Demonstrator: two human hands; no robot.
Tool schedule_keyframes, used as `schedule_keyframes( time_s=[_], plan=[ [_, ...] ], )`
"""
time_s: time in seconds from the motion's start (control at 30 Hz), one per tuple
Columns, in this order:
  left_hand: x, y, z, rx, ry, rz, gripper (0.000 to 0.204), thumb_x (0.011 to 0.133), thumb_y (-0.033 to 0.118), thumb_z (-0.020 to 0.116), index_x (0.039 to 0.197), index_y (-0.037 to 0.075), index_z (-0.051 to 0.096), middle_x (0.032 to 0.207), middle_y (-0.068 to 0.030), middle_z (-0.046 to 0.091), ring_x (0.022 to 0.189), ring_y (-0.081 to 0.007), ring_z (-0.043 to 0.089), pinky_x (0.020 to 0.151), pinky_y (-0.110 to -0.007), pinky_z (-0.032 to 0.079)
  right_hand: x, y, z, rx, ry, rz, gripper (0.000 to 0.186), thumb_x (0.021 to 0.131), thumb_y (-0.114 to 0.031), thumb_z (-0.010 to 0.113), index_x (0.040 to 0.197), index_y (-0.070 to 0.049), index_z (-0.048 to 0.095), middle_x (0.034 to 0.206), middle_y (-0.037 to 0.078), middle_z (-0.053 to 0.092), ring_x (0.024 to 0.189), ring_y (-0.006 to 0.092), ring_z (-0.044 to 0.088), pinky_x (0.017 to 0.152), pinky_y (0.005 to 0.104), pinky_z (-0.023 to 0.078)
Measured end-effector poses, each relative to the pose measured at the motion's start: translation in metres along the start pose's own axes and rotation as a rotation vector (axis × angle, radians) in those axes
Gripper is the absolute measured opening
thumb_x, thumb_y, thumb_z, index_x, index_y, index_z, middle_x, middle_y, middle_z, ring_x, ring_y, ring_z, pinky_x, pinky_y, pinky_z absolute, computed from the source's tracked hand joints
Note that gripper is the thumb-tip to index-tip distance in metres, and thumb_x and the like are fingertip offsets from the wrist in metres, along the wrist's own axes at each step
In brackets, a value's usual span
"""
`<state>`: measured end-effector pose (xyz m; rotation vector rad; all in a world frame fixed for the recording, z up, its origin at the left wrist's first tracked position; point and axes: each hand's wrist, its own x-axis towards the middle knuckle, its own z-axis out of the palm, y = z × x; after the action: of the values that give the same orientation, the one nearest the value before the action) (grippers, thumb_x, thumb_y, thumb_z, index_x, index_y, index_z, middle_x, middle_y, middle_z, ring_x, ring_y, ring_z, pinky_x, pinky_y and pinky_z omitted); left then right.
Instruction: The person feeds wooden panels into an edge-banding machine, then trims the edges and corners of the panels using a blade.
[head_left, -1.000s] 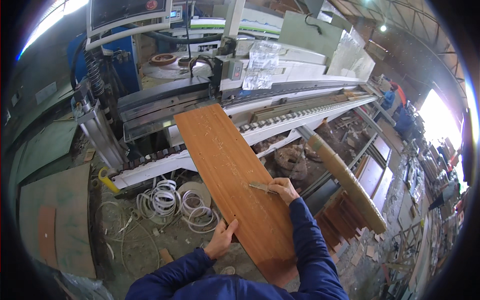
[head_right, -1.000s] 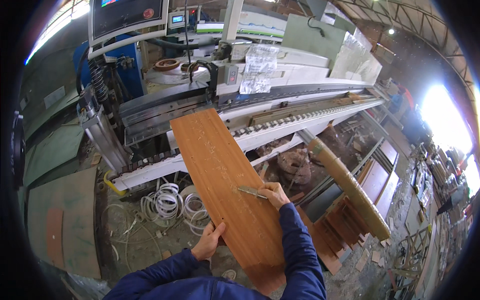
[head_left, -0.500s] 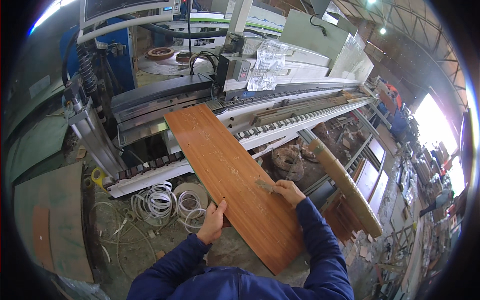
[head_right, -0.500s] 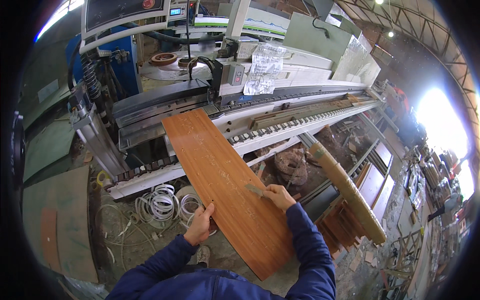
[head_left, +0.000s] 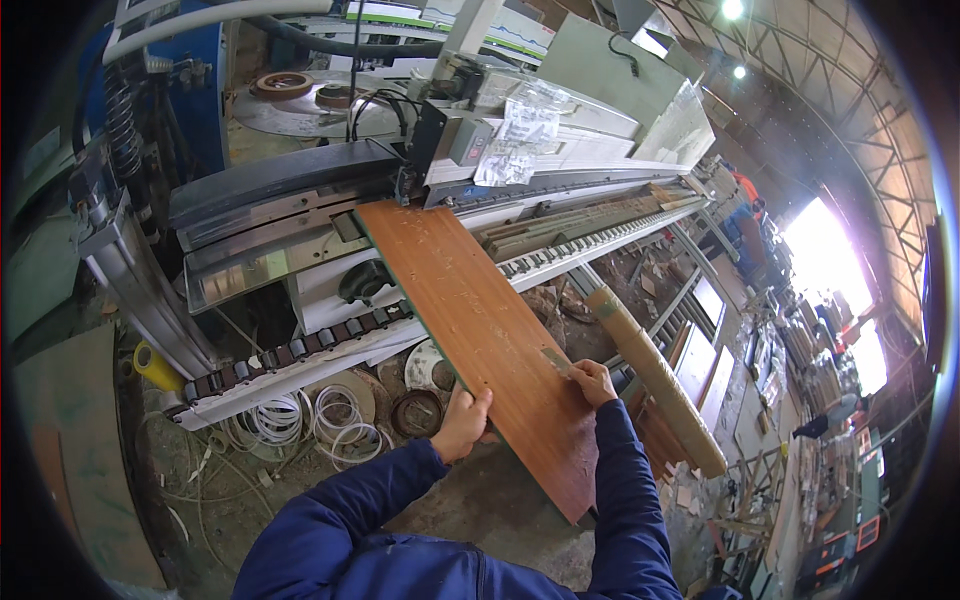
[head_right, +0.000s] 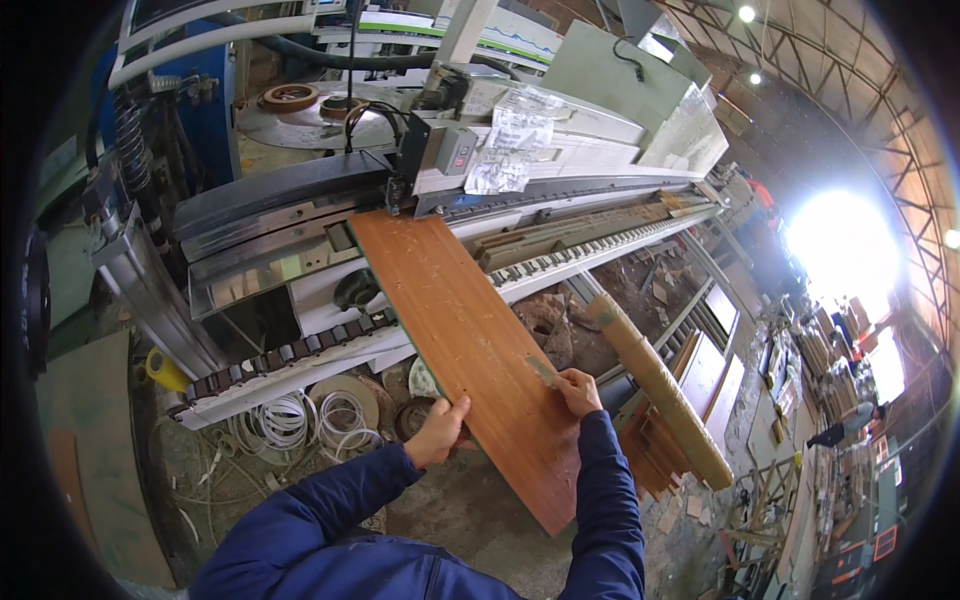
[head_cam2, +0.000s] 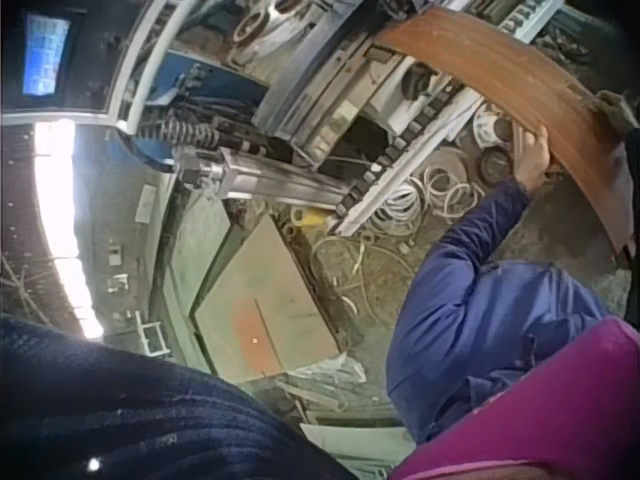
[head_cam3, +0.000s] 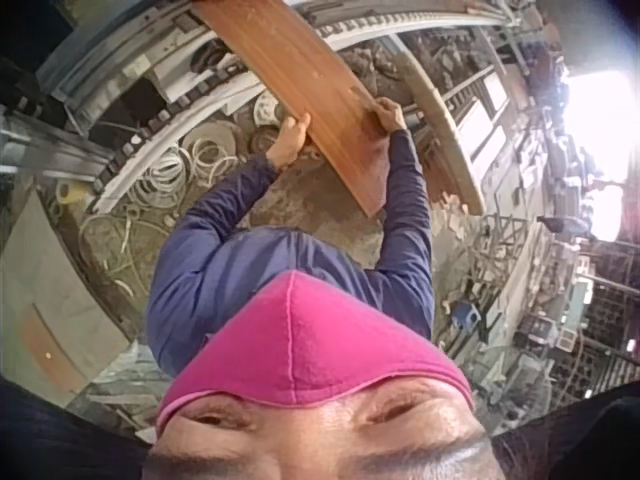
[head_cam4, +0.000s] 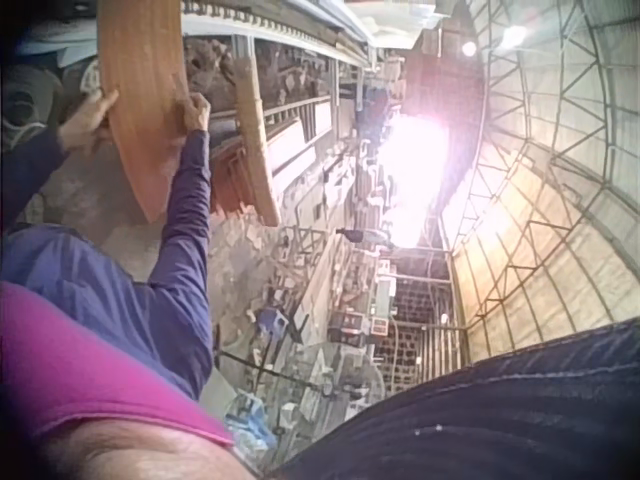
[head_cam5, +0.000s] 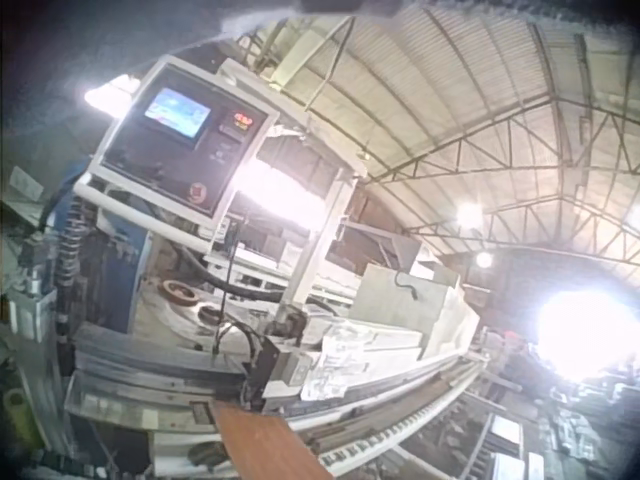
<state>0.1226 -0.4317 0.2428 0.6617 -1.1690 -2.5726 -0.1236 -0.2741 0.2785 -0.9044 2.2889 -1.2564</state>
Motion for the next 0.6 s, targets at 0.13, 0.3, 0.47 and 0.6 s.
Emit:
schedule_keyframes(
  time_s=[0.13,0.3,0.47,0.6],
  plan=[
    [0.005,0.046,-0.007,0.155,-0.197,-0.282,0.042,0.094,0.033,0.051,0.12,0.001,0.043,0.096,-0.0158,0.062,0.079,-0.0248,0.065,0.058,-0.038,0.054,0.024,0.009,-0.003,-0.321,0.339,-0.094,0.021,0.078,-0.016,0.065,0.082,0.004,0.067,0.085,0.008,0.068,0.08,0.0123,0.062,0.073,0.0267,0.049],
    [-0.023,0.114,-0.093,1.112,0.22,0.915,0.05,0.087,0.037,0.058,0.117,-0.002,0.051,0.093,-0.0208,0.064,0.079,-0.0393,0.061,0.08,-0.043,0.048,0.056,-0.098,0.068,-0.387,0.256,-0.272,0.02,0.078,-0.019,0.066,0.084,0.001,0.068,0.086,0.017,0.067,0.078,0.0256,0.065,0.07,0.0327,0.05],
    [-0.06,0.167,-0.208,1.746,0.911,1.163,0.041,0.085,0.038,0.061,0.105,0.002,0.058,0.078,-0.0188,0.06,0.069,-0.037,0.057,0.07,-0.046,0.045,0.127,-0.177,0.166,-0.199,-0.156,-0.362,0.019,0.078,-0.019,0.067,0.084,-0.001,0.068,0.073,0.013,0.066,0.068,0.0199,0.063,0.062,0.032,0.048],
    [-0.063,0.152,-0.21,1.813,0.819,0.916,0.04,0.088,0.047,0.053,0.08,0.007,0.055,0.061,-0.0079,0.057,0.055,-0.0262,0.058,0.052,-0.038,0.043,0.181,-0.263,0.278,-0.164,-0.266,-0.751,0.014,0.079,-0.017,0.062,0.08,-0.003,0.066,0.067,0.014,0.06,0.062,0.023,0.059,0.059,0.0341,0.046]
  ],
)
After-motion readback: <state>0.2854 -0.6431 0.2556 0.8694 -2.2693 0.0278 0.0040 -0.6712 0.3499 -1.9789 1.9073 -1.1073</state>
